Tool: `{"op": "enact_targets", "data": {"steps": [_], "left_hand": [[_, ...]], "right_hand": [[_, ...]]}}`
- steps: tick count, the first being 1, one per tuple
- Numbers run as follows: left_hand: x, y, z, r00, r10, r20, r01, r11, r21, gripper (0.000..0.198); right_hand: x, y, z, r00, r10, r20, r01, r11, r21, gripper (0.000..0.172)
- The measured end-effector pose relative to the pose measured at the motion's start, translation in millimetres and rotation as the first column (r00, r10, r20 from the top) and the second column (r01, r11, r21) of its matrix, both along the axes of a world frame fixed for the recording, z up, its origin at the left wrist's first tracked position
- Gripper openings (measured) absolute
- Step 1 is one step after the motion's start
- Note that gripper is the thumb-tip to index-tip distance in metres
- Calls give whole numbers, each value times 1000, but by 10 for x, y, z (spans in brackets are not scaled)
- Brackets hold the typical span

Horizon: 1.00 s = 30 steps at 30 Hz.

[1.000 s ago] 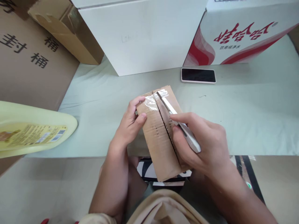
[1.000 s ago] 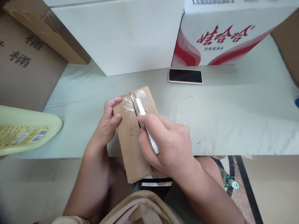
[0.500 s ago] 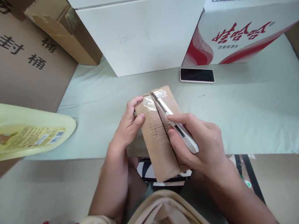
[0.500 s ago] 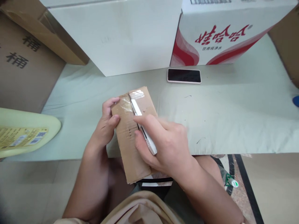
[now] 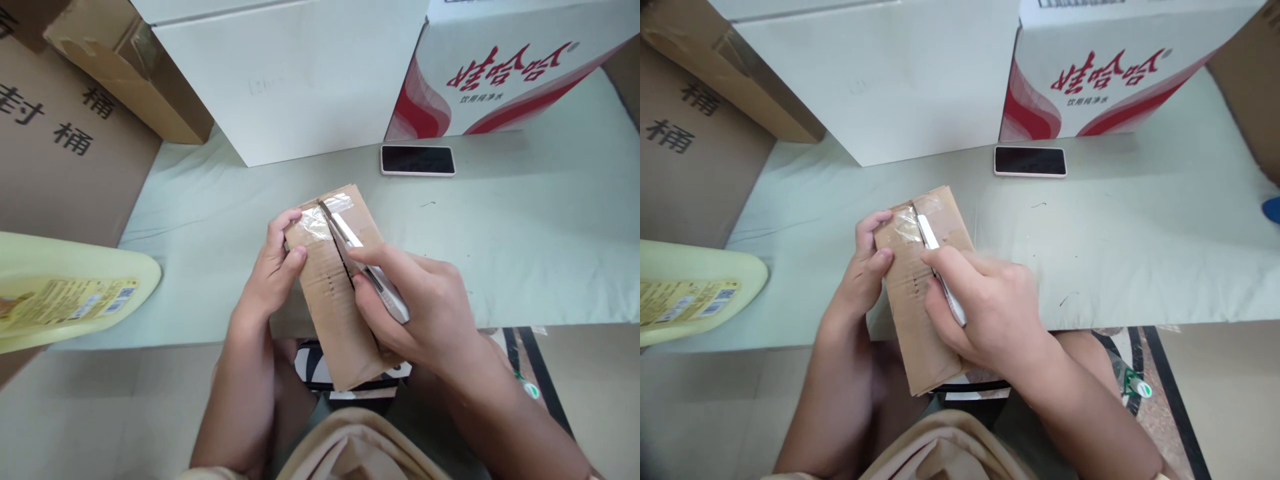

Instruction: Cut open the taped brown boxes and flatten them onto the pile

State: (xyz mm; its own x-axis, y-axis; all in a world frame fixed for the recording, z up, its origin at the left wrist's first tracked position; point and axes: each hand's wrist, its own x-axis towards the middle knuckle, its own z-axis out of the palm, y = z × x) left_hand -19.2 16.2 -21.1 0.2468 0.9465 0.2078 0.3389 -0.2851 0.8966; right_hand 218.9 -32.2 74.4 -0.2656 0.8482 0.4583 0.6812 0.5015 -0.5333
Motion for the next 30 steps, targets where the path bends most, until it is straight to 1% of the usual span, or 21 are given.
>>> {"op": "enact_targets", "data": {"steps": [3,8,12,18,24,28,30], "left_hand": [[3,2,3,1000,0,0,0,1000,2,57],[6,4,1,1000,9,-7,-9,1000,-4,59],[11,1,-2,1000,13,2,-13,1000,4,59],[18,-7,11,1000,13,-14,-13,1000,5,59],[19,-6,5,1000,9,-8,-9,1000,1,57],[24,-6,4,1000,7,3,-7,1000,-1,57],[26,-6,2,1000,13,13,-13,1000,-4,57]], "right_hand": [[1,3,-1,1000,10,3,-10,1000,2,17],[1,-5,-15,999,3,-40,-2,1000,25,19],[5,-9,-11,999,4,-34,-2,999,49,17],[7,3,-3,1000,9,6,-9,1000,2,16],[12,-12,-4,999,18,-48,-15,998,57,19],[2,-12,-8,1000,3,-3,-3,1000,22,16],[-3,-13,-12,1000,1,-4,0,999,35,15]]}}
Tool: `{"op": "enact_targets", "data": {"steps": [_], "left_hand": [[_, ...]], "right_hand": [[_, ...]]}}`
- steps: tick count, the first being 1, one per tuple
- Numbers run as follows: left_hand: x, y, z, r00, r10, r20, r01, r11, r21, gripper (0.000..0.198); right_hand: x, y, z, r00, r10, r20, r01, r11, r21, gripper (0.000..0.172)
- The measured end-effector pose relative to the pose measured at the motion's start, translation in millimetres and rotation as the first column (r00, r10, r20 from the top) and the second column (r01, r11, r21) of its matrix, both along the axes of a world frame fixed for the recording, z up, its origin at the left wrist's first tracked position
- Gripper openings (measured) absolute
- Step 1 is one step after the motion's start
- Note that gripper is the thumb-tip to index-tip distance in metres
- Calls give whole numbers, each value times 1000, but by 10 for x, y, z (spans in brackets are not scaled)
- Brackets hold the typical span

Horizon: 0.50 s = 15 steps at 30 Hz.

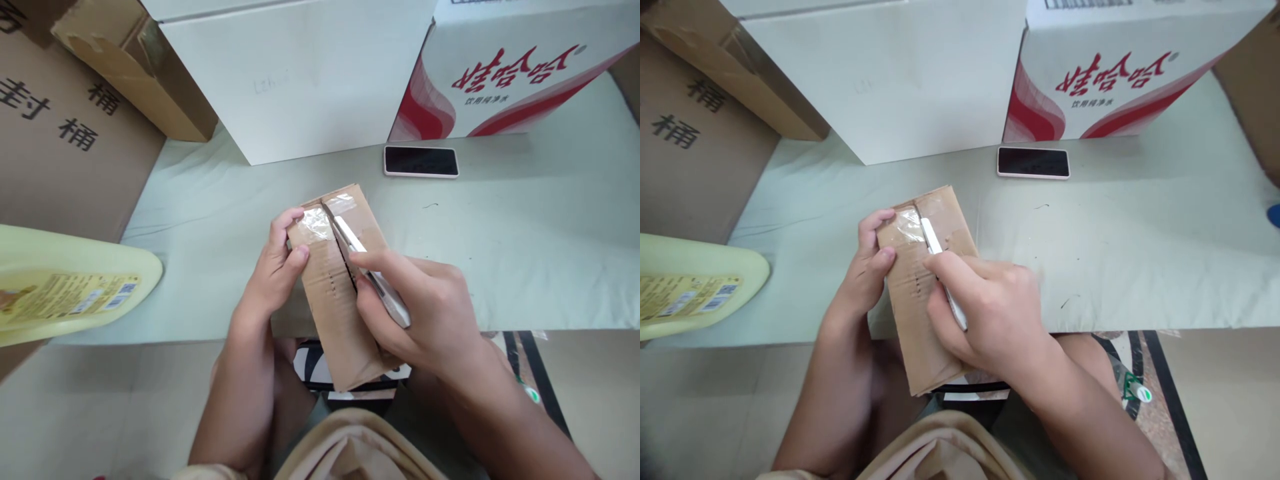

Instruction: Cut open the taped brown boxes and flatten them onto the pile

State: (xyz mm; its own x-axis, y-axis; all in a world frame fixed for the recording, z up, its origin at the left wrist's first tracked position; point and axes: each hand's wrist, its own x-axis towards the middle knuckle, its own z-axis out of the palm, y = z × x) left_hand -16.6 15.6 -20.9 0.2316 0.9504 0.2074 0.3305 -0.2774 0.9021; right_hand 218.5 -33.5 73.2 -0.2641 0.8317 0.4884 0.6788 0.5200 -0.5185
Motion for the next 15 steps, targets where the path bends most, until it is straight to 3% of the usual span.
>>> {"op": "enact_targets", "data": {"steps": [4,10,15], "left_hand": [[2,3,1,1000,5,5,-5,1000,-3,57],[0,4,7,1000,-3,-6,3,1000,1,59],[0,-3,-14,1000,-12,21,13,999,-31,57]], "right_hand": [[-2,-11,-6,999,19,-28,-18,999,45,15],[-3,-5,1,1000,0,20,0,1000,-9,12],[16,-15,20,994,78,-80,-77,997,10,13]]}}
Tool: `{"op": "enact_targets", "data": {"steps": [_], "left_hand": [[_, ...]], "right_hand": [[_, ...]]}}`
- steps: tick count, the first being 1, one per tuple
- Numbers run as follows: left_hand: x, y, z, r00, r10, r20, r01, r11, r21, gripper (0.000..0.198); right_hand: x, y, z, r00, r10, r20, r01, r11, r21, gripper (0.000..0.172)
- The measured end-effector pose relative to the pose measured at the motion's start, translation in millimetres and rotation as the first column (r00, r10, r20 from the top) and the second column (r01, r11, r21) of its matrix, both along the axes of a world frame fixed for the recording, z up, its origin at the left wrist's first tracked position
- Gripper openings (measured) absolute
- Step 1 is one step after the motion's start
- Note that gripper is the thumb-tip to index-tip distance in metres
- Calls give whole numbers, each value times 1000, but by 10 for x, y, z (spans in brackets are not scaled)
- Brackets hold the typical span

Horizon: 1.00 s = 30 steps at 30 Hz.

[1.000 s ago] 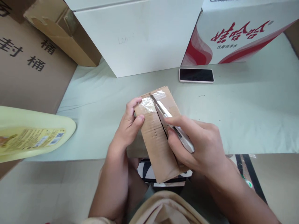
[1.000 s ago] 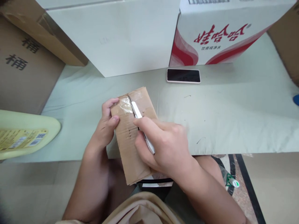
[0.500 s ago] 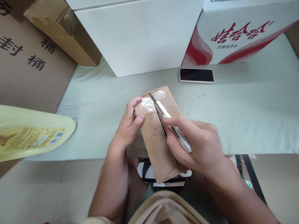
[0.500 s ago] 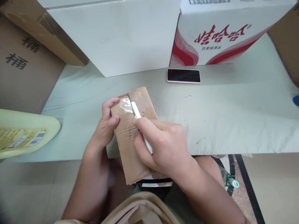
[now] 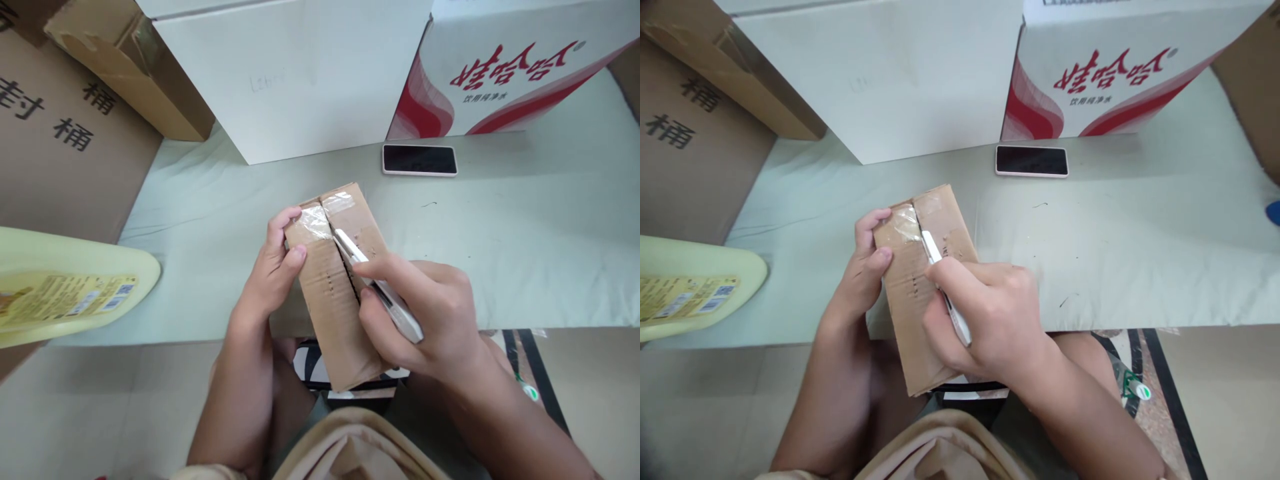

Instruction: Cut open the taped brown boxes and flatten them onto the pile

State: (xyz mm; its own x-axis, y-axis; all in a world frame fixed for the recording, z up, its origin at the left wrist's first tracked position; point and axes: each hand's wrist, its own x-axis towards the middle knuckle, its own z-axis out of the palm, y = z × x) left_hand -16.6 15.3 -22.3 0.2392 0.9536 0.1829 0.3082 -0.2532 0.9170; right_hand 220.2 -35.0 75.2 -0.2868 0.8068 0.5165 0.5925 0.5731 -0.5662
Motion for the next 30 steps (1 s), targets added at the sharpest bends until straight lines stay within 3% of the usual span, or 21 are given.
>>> {"op": "enact_targets", "data": {"steps": [14,20,24,30], "left_hand": [[4,6,-55,995,14,99,-18,999,33,61],[17,35,-77,970,95,225,-110,992,54,67],[63,13,63,916,139,375,-151,989,3,69],[171,-104,376,749,322,579,-252,947,-200,33]], "right_hand": [[40,-27,24,994,4,-107,-8,999,-33,19],[42,-62,-11,958,58,-282,-75,996,-49,22],[55,-58,-26,918,162,-363,-200,977,-71,25],[52,-52,-60,842,243,-482,-290,957,-25,30]]}}
